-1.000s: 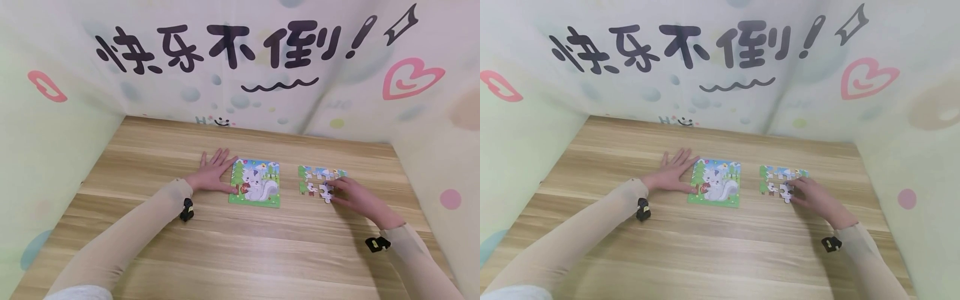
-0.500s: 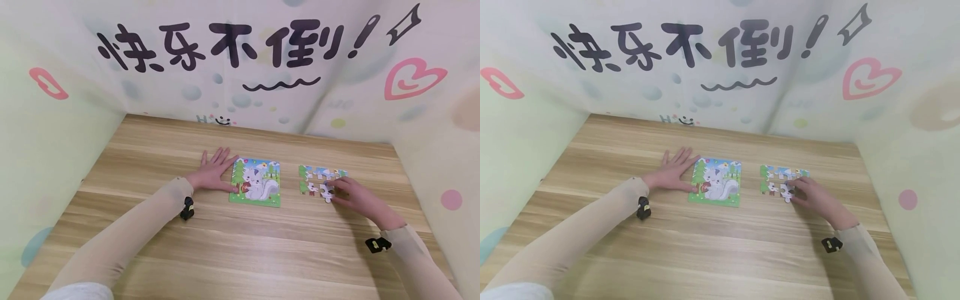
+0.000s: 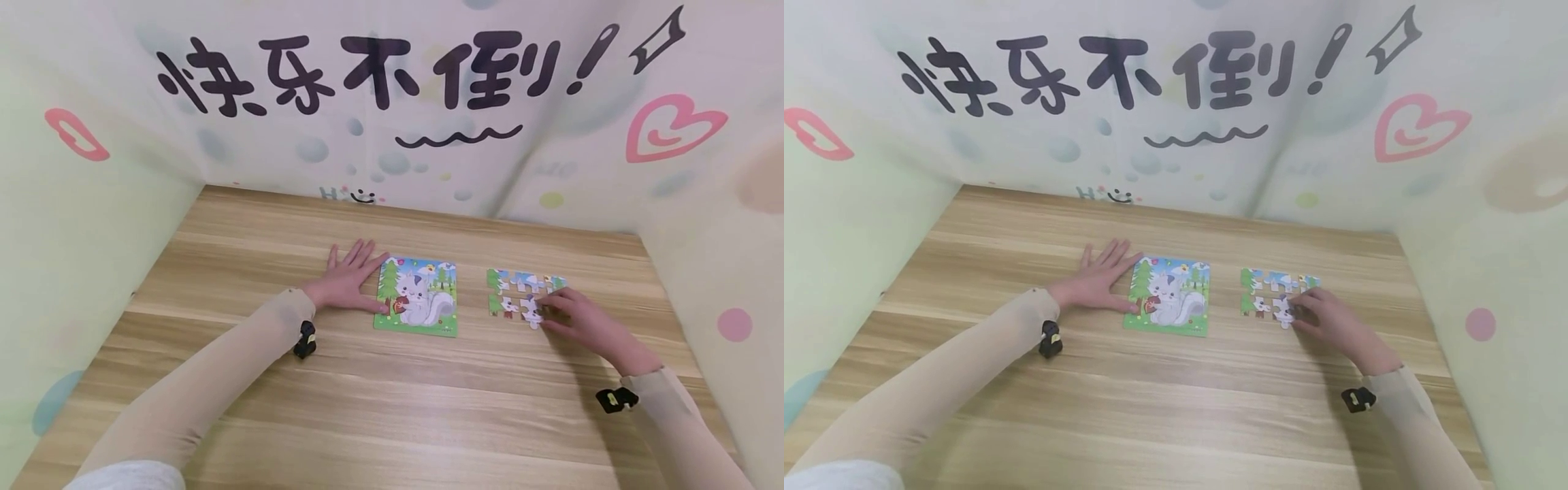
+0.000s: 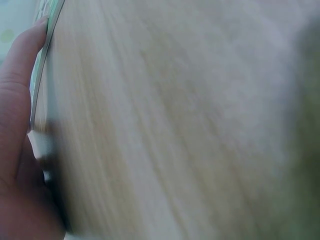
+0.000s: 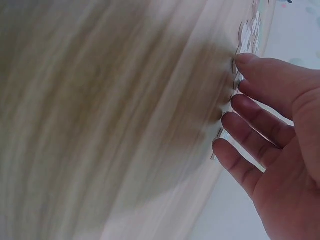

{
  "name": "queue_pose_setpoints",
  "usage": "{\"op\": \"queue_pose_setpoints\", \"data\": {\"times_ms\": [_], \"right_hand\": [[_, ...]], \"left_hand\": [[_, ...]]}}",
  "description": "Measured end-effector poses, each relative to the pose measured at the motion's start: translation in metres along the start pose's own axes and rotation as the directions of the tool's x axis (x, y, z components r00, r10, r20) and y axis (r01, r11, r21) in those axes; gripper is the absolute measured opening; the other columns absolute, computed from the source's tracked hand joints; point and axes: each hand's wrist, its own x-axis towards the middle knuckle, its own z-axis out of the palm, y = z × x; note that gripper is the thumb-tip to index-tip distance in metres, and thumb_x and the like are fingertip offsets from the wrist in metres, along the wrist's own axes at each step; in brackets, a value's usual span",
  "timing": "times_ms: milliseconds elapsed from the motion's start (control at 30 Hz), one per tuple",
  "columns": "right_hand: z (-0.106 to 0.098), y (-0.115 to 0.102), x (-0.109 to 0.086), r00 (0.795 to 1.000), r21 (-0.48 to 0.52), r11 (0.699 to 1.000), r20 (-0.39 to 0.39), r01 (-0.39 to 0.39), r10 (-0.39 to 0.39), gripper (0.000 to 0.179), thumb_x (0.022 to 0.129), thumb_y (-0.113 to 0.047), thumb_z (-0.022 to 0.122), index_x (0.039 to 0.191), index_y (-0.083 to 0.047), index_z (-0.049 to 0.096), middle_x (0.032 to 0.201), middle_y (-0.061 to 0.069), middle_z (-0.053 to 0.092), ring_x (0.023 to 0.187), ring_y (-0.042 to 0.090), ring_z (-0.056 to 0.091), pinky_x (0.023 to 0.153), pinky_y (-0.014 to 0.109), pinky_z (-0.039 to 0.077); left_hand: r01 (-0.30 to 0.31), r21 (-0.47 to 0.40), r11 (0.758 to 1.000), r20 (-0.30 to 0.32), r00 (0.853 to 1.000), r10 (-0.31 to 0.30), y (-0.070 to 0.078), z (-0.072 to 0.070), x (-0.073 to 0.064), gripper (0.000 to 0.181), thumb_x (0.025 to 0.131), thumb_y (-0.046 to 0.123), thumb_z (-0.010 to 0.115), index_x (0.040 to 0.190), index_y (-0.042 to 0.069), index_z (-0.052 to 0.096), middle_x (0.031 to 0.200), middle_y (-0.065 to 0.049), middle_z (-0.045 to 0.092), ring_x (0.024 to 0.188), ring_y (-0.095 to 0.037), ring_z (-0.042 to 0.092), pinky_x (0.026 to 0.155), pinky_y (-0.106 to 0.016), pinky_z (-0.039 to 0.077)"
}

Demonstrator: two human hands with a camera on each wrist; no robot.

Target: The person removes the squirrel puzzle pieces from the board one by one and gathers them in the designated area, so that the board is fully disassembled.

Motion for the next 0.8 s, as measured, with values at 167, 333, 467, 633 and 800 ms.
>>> {"op": "queue_pose_setpoints", "data": {"times_ms": [167, 333, 467, 633, 800], "right_hand": [[0.002, 0.001, 0.001, 1.0, -0.009, 1.0, -0.011, 0.009, -0.009, 0.035, 0.085, -0.004, 0.085, 0.118, 0.001, 0.073, 0.11, 0.013, 0.065, 0.095, 0.026, 0.062, 0.08, 0.046, 0.057], [0.004, 0.002, 0.0, 0.998, -0.023, 0.999, -0.049, 0.044, -0.045, 0.036, 0.083, -0.002, 0.086, 0.116, 0.0, 0.073, 0.107, 0.011, 0.065, 0.092, 0.024, 0.061, 0.077, 0.042, 0.057], [0.003, 0.001, -0.001, 0.997, -0.013, 0.999, -0.059, 0.042, -0.043, 0.035, 0.084, -0.003, 0.085, 0.117, -0.001, 0.073, 0.107, 0.01, 0.065, 0.092, 0.023, 0.061, 0.077, 0.043, 0.057], [0.002, -0.002, -0.003, 0.999, 0.026, 1.0, -0.043, 0.018, -0.016, 0.031, 0.09, -0.007, 0.081, 0.12, -0.002, 0.072, 0.109, 0.009, 0.066, 0.095, 0.024, 0.065, 0.079, 0.044, 0.059], [-0.001, -0.009, -0.002, 0.999, 0.04, 0.999, -0.04, -0.003, 0.005, 0.032, 0.094, -0.008, 0.078, 0.123, 0.0, 0.071, 0.11, 0.01, 0.067, 0.096, 0.026, 0.069, 0.079, 0.046, 0.06]], "left_hand": [[0.005, 0.001, 1.0, 0.002, 1.0, -0.005, -0.001, 0.001, 0.001, 0.118, 0.084, 0.076, 0.07, 0.17, 0.024, 0.008, 0.174, -0.015, -0.012, 0.159, -0.035, -0.017, 0.117, -0.07, -0.02], [0.001, -0.002, 1.0, 0.0, 1.0, -0.001, 0.0, 0.0, 0.001, 0.118, 0.083, 0.075, 0.07, 0.17, 0.024, 0.008, 0.174, -0.016, -0.012, 0.159, -0.035, -0.017, 0.117, -0.07, -0.02], [0.001, 0.0, 1.0, 0.001, 1.0, -0.001, 0.001, -0.001, 0.0, 0.118, 0.083, 0.075, 0.07, 0.17, 0.024, 0.008, 0.174, -0.016, -0.012, 0.159, -0.036, -0.016, 0.117, -0.071, -0.019], [-0.002, -0.005, 1.0, -0.007, 1.0, 0.002, 0.002, -0.002, -0.002, 0.118, 0.083, 0.073, 0.072, 0.169, 0.022, 0.01, 0.174, -0.017, -0.009, 0.16, -0.037, -0.014, 0.117, -0.071, -0.018], [-0.004, -0.013, 1.0, -0.005, 1.0, 0.004, 0.004, -0.003, -0.003, 0.117, 0.084, 0.072, 0.072, 0.169, 0.021, 0.011, 0.174, -0.017, -0.009, 0.16, -0.037, -0.015, 0.117, -0.07, -0.019]]}}
